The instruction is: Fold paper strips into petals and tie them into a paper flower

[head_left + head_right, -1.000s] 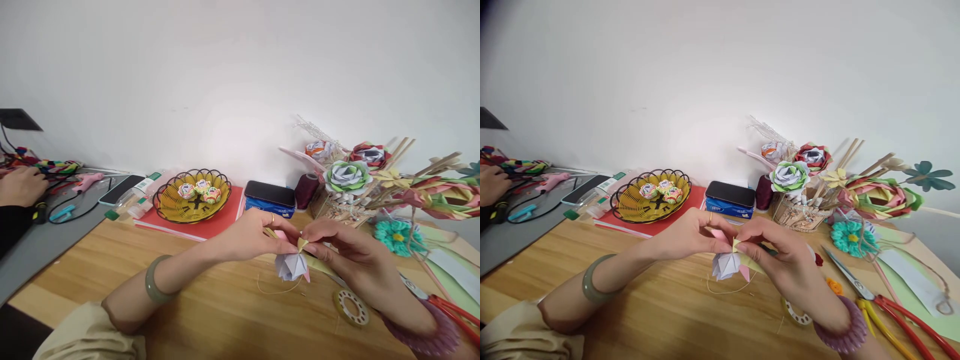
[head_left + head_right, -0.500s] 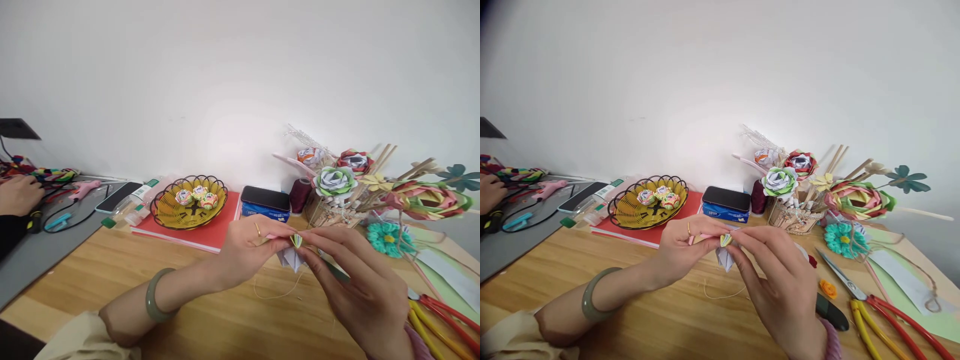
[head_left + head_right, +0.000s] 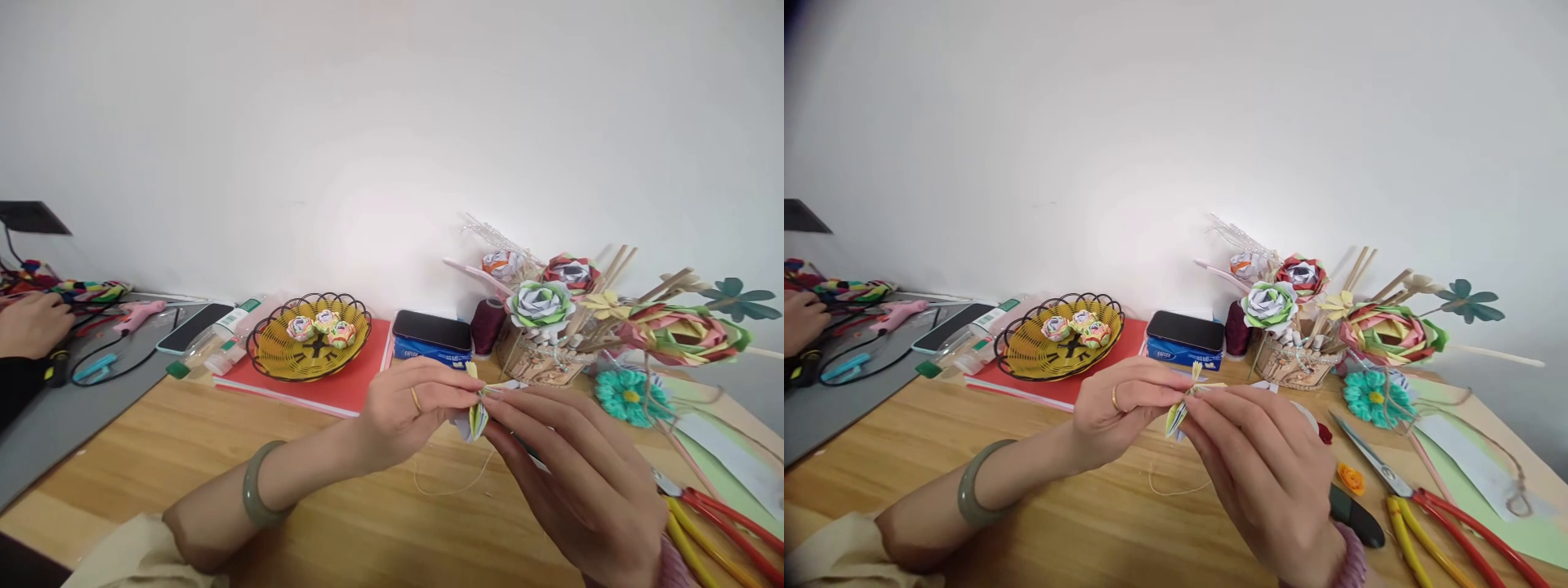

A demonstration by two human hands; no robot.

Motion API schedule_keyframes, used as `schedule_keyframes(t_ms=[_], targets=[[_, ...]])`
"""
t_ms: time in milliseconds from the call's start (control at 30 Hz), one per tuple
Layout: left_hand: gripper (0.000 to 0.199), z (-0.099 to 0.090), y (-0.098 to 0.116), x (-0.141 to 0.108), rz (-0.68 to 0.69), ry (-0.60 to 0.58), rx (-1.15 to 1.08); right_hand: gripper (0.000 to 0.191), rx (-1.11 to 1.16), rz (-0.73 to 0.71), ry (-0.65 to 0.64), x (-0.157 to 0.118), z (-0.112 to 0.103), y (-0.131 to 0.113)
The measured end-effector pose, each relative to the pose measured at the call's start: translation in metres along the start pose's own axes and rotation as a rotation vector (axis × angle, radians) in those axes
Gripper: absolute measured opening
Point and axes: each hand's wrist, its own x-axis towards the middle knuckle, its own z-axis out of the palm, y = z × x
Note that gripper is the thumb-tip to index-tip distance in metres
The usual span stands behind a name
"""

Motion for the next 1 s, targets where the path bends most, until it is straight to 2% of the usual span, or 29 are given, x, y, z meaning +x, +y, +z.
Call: schedule_keyframes(t_ms=[200, 333, 533, 633, 733, 833, 900, 1000], targets=[[0.015, -0.001, 0.001, 0.000, 0.034, -0.011, 0.033, 0.024, -0.096, -0.047, 0.038, 0.000, -0.003, -0.001], [0.014, 0.000, 0.001, 0.000, 0.095, 0.016, 0.045, 0.022, -0.131, -0.137, 0.023, 0.001, -0.007, -0.001], [0.014, 0.000, -0.001, -0.003, 0.017, 0.000, -0.001, 0.019, -0.193, -0.180, -0.044, -0.006, -0.012, 0.004], [0.017, 0.000, -0.004, -0.005, 0.042, 0.007, 0.026, 0.020, -0.208, -0.213, -0.064, -0.010, -0.012, 0.006], [0.018, 0.000, -0.006, -0.004, 0.181, 0.018, 0.119, 0.024, -0.175, -0.213, -0.061, -0.011, -0.011, 0.008], [0.013, 0.000, -0.007, -0.001, 0.447, 0.101, 0.191, 0.024, -0.136, -0.234, -0.087, -0.012, -0.011, 0.007], [0.009, 0.001, -0.009, 0.002, 0.575, 0.159, 0.204, 0.023, -0.123, -0.228, -0.096, -0.014, -0.012, 0.006], [0.005, 0.003, -0.010, 0.004, 0.615, 0.163, 0.202, 0.023, -0.113, -0.235, -0.110, -0.017, -0.014, 0.004]])
